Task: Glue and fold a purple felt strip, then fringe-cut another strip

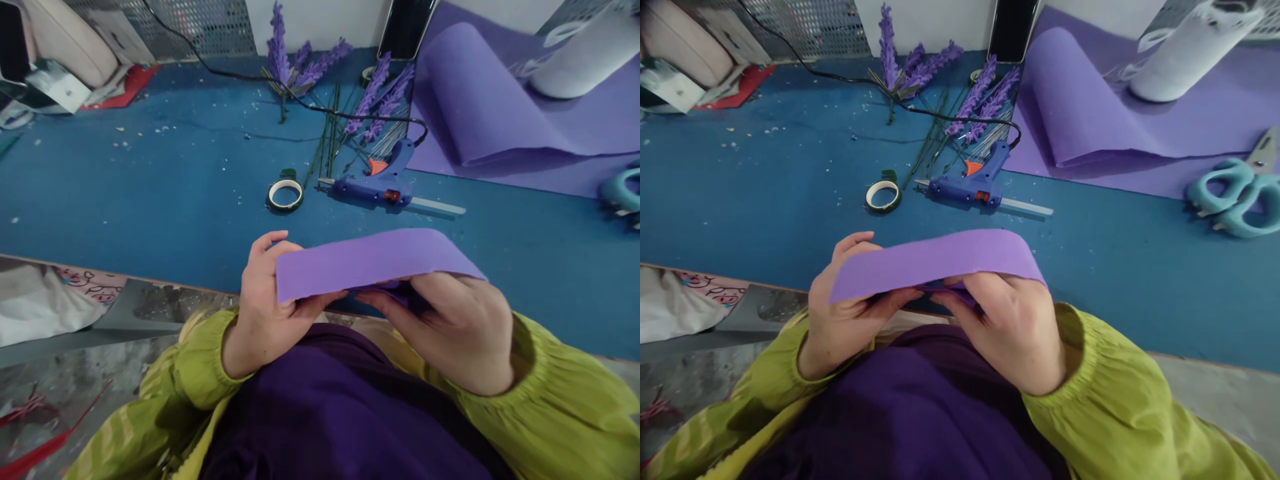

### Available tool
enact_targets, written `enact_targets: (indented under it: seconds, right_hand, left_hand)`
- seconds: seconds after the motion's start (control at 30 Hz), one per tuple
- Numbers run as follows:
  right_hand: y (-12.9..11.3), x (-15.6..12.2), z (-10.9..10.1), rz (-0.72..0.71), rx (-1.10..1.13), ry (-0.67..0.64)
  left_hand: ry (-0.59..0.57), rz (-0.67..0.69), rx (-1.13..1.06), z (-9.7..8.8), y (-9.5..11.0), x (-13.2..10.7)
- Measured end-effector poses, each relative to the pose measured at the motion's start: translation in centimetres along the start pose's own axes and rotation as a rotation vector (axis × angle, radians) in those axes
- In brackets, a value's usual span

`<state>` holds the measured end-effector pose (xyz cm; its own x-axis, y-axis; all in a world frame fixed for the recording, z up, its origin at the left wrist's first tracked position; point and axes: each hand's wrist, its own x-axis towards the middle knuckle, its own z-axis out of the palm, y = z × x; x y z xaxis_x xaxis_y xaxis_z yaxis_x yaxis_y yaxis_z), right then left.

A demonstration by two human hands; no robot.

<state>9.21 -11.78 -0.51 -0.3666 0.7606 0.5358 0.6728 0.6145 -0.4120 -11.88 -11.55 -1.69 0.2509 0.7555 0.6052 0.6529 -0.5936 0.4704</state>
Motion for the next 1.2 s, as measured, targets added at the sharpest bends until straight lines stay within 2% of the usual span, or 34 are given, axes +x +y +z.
enact_targets:
  seconds: [0.17, 0.27, 0.43, 0.67, 0.87, 1.07, 1.2]
  right_hand:
    - [-0.2, 0.2, -0.1, 0.022, 0.043, -0.034]
    - [-0.2, 0.5, -0.1, 0.009, 0.075, -0.033]
    - [-0.3, 0.6, 0.0, -0.041, 0.071, -0.026]
    - [-0.4, 0.3, -0.3, 0.023, 0.071, -0.002]
    - [-0.5, 0.2, -0.3, 0.016, 0.078, 0.008]
    - [-0.3, -0.6, -0.8, 0.024, 0.04, 0.013]
    - [-0.2, -1.1, -1.0, 0.038, 0.031, 0.015]
  left_hand:
    - [-0.117, 0.013, -0.023, -0.5, 0.4, 0.3]
    - [-0.142, 0.013, -0.006, -0.7, 0.8, 0.7]
    - [-0.131, 0.013, -0.002, -0.5, 1.1, 0.9]
    - [-0.067, -0.017, 0.038, -0.7, 1.0, 0.5]
    - [-0.105, -0.034, 0.026, -0.9, 1.2, 0.7]
    - [-0.062, -0.049, 0.011, -1.2, 1.1, 0.6]
    - [-0.075, -0.032, 0.018, -1.2, 1.2, 0.5]
